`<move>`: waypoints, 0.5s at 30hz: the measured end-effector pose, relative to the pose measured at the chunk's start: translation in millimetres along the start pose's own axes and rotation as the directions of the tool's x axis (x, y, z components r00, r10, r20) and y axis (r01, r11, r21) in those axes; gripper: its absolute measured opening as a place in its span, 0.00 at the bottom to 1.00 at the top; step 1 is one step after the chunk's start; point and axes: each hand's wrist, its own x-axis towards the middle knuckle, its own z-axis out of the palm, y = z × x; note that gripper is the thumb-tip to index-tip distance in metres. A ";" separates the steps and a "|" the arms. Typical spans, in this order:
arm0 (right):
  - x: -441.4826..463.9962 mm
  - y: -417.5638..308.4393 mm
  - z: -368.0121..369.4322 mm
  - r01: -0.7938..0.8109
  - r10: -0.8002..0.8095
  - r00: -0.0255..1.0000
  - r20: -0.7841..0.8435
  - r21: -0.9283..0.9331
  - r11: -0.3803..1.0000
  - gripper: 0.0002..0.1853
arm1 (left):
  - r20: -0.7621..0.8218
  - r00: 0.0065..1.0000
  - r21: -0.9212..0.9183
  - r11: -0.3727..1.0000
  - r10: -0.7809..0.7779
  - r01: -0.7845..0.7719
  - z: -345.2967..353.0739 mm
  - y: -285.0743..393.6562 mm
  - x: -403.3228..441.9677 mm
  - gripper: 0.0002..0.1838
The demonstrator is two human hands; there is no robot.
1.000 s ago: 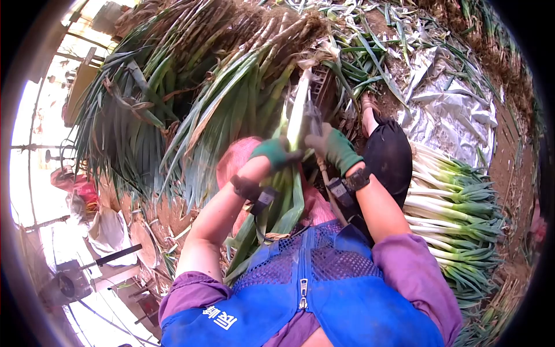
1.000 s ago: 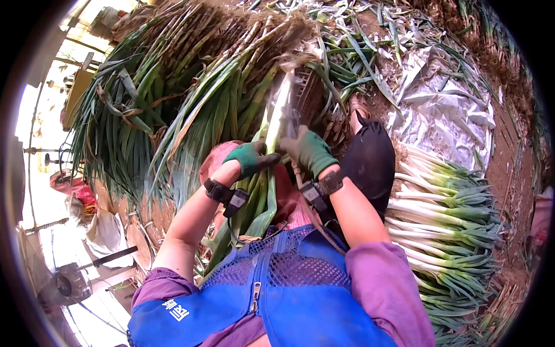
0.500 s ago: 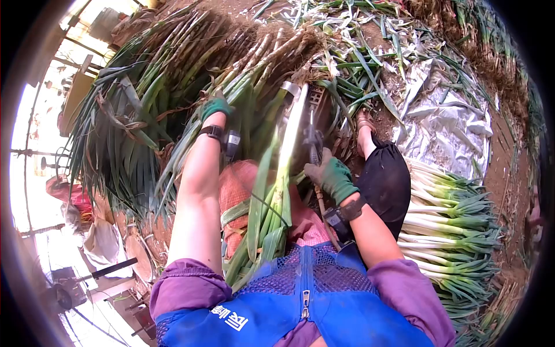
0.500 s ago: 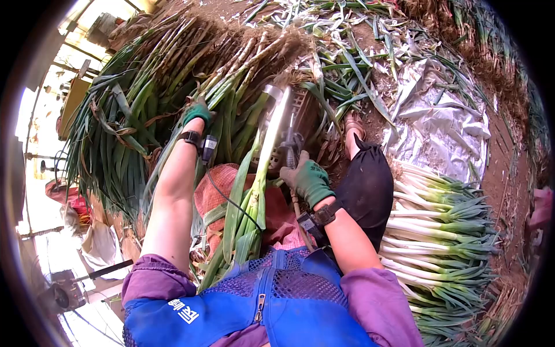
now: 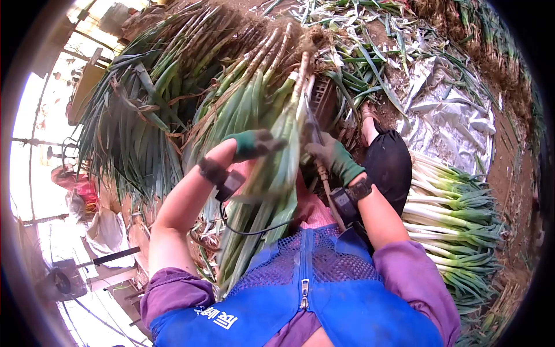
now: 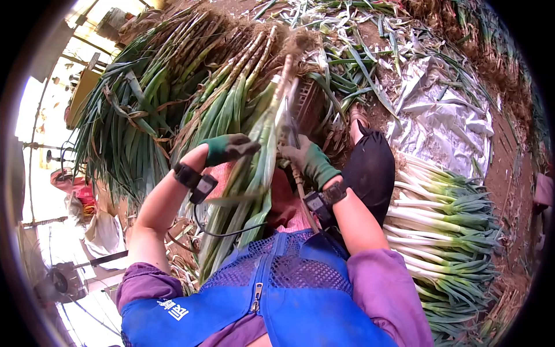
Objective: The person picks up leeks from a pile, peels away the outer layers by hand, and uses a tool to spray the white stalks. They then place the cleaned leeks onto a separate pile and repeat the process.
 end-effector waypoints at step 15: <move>-138.3 -20.0 10.0 0.025 -0.025 1.000 -0.001 -0.190 0.981 0.38 | -0.414 0.883 -0.416 0.909 -0.222 0.033 48.1 -2.5 51.5 0.24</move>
